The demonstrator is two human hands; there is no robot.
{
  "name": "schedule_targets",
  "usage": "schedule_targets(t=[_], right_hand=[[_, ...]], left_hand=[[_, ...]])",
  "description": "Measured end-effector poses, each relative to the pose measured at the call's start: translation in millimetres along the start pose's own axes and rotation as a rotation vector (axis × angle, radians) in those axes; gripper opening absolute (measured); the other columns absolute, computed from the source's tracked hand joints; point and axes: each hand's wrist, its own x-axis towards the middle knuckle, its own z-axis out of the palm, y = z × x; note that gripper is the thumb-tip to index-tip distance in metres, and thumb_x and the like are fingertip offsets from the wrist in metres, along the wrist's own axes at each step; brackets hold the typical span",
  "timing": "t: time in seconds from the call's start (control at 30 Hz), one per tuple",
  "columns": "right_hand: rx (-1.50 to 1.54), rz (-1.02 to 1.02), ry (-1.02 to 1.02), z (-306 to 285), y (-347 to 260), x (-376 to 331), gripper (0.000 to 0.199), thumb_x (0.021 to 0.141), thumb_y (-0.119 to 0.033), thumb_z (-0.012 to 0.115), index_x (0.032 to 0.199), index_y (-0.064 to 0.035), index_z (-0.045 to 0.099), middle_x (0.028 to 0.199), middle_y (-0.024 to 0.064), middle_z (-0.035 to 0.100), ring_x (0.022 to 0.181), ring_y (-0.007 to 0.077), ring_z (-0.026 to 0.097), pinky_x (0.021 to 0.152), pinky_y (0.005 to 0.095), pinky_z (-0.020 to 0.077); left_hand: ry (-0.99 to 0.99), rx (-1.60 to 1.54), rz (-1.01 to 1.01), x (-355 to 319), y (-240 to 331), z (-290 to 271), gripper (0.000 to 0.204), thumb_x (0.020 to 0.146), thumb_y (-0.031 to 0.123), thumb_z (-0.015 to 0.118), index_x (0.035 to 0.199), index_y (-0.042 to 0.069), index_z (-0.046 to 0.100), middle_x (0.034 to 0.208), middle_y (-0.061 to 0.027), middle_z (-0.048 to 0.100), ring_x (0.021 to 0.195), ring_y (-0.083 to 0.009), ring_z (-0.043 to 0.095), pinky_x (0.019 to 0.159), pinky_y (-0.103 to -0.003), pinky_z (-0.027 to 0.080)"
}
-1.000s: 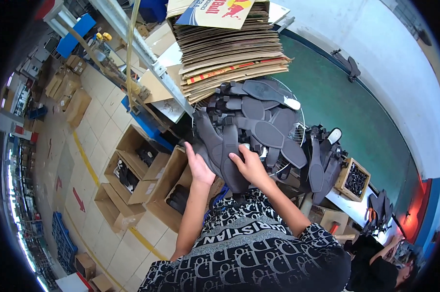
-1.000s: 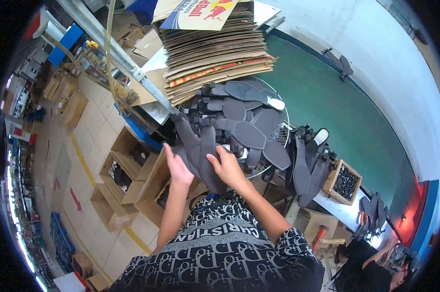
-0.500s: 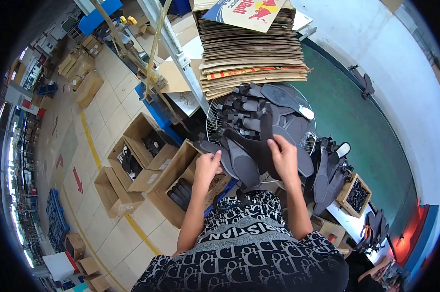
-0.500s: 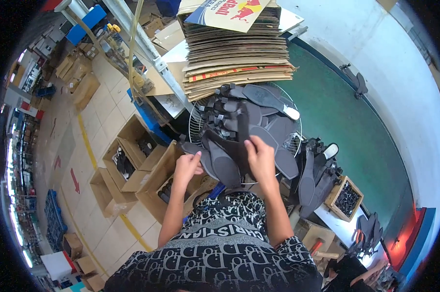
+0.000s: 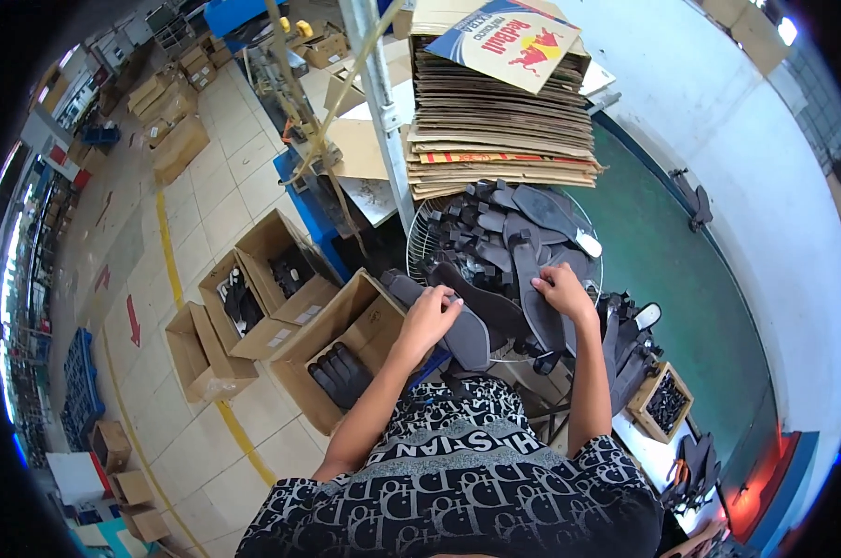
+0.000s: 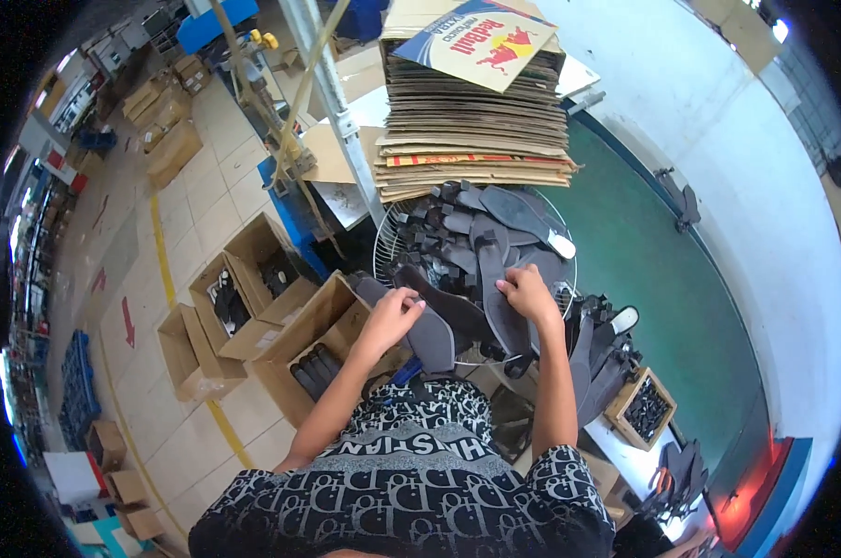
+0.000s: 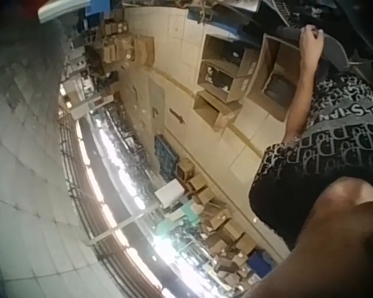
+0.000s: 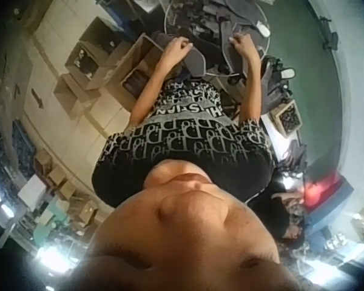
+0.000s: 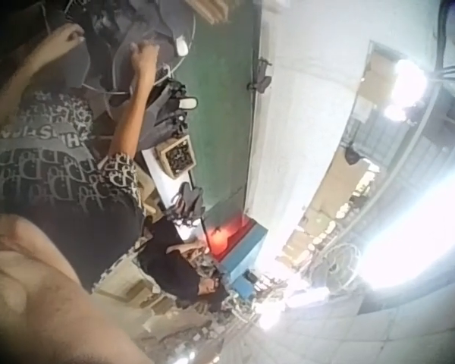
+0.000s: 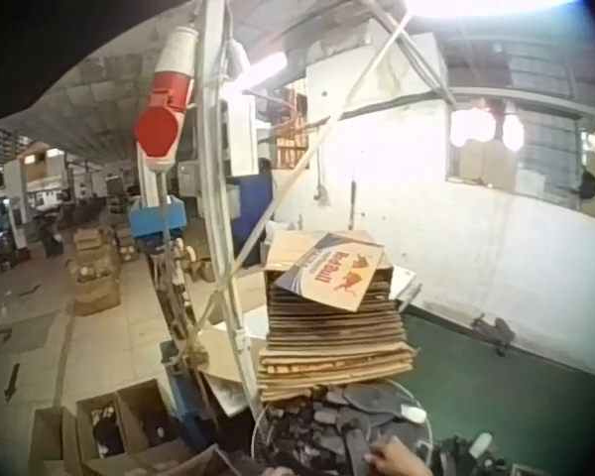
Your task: The recorder is collecting and organizing shoe sole components into a cardboard box in a manufacturing setting.
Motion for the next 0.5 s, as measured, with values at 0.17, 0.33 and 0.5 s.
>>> schedule_targets(t=[0.17, 0.33, 0.5], right_hand=[[0.12, -0.031, 0.224, -52, -1, -7, 0.022, 0.081, -0.016, 0.072, 0.088, 0.0043, 0.065, 0.085, 0.0185, 0.063, 0.077, 0.0283, 0.061, 0.07, 0.0363, 0.0479], [0.221, -0.187, 0.399, -118, -70, -50, 0.019, 0.085, -0.004, 0.065, 0.083, 0.0042, 0.049, 0.083, 0.007, 0.05, 0.074, 0.0158, 0.046, 0.069, 0.0262, 0.0391], [0.377, -0.365, 0.305, -81, -149, -83, 0.021, 0.085, -0.002, 0.063, 0.08, 0.0022, 0.043, 0.089, 0.006, 0.045, 0.083, 0.0158, 0.044, 0.072, 0.0263, 0.0375]], left_hand=[[-0.01, -0.135, 0.039, -10, -1, -7, 0.031, 0.089, 0.021, 0.063, 0.109, -0.003, 0.062, 0.103, -0.0196, 0.064, 0.092, -0.0327, 0.064, 0.082, -0.038, 0.051], [-0.039, -0.172, 0.212, -32, -3, -16, 0.033, 0.094, 0.018, 0.06, 0.122, 0.0, 0.058, 0.119, -0.0177, 0.06, 0.109, -0.0264, 0.061, 0.093, -0.034, 0.048], [-0.272, -0.943, 0.142, -59, 36, -45, 0.057, 0.099, 0.037, 0.053, 0.144, 0.005, 0.037, 0.147, -0.014, 0.042, 0.137, -0.027, 0.038, 0.111, -0.037, 0.034]])
